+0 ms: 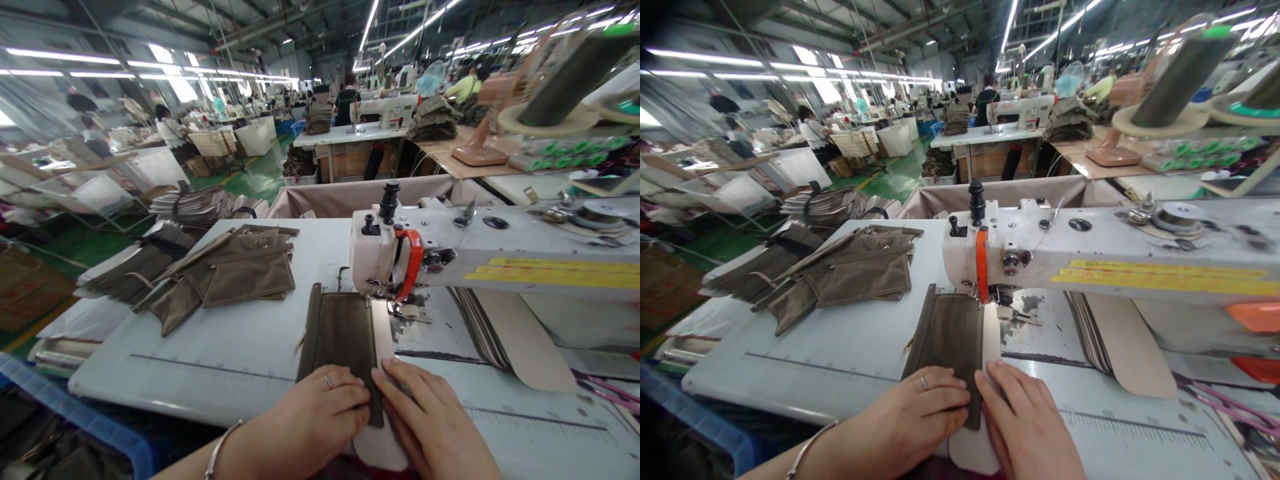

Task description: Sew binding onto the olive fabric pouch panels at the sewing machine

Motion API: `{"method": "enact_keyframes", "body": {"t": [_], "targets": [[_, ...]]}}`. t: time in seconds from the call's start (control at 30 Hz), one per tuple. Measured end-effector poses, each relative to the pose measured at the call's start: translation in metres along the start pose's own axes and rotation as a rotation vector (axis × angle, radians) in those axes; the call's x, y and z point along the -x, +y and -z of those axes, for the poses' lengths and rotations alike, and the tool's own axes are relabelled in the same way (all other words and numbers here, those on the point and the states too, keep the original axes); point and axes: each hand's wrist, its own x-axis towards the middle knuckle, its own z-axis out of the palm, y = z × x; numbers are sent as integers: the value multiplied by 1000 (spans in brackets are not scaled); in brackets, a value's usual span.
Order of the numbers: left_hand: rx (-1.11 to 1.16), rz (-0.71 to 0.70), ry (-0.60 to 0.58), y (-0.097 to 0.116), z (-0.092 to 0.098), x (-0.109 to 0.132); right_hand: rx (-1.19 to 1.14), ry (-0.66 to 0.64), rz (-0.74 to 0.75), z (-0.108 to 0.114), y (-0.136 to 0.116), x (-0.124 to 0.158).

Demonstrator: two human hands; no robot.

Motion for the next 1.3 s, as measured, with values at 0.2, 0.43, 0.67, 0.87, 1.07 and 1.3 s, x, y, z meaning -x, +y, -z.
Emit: {"method": "enact_keyframes", "body": {"t": [0.2,0.43,0.67,0.87,1.07,1.3], "targets": [[-25,2,5,-13,-2,-8,-14,-15,-25,-2,1,-2],[-118,-30,25,-29,-6,-19,-11,-48,-40,-9,6,-1],[-143,-41,31,-45,-9,-28,-29,-46,-60,-11,8,-6],[-151,-37,16,-59,-10,-35,-64,-63,-88,-9,12,-14],[-156,-6,-7,-71,-6,-45,-101,-52,-130,-8,17,-28],[-117,47,46,-85,-4,-60,-50,-73,-118,-7,26,-45]]}}
